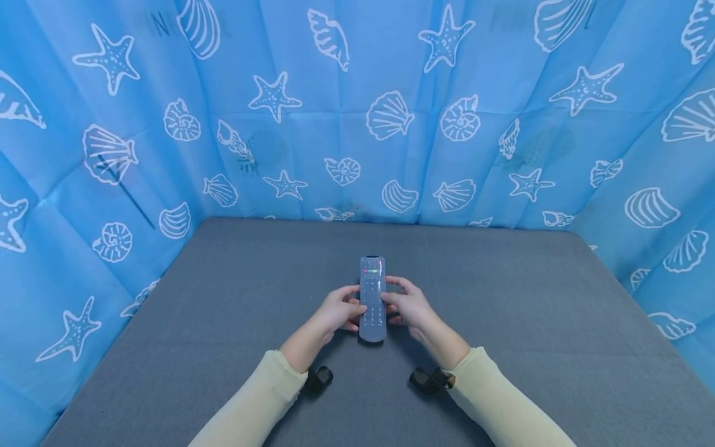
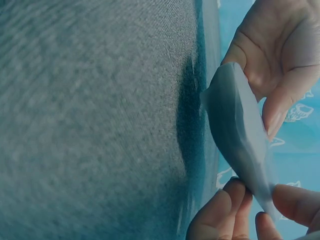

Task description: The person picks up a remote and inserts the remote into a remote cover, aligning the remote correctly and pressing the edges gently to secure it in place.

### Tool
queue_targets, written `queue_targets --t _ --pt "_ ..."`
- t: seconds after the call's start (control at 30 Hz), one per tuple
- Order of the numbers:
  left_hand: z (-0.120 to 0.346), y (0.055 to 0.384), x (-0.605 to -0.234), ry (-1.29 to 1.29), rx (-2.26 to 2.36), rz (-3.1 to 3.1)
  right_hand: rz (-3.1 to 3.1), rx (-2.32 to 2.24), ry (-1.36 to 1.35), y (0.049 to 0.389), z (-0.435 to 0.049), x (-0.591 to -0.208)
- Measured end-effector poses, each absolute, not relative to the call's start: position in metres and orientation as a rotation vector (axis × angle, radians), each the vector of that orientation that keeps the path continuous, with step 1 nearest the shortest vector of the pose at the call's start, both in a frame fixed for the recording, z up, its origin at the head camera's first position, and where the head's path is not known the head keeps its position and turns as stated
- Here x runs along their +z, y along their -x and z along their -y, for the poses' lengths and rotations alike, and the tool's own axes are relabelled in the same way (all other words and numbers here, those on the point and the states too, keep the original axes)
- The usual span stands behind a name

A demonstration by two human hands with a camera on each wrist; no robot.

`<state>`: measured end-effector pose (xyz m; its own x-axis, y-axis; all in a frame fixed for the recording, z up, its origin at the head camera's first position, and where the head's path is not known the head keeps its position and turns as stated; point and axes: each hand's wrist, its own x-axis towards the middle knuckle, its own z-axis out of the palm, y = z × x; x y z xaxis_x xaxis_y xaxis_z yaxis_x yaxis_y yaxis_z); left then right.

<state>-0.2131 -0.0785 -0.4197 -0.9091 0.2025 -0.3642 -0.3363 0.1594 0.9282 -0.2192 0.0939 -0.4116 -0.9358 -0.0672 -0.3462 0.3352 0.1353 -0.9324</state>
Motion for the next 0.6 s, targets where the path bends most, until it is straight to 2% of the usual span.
queue_targets --t 0.6 --pt "0.0745 0.2163 -0.4220 0.155 1.755 -2.076 -2.059 -1.854 -0.328 0.2182 -0.0938 -0.4136"
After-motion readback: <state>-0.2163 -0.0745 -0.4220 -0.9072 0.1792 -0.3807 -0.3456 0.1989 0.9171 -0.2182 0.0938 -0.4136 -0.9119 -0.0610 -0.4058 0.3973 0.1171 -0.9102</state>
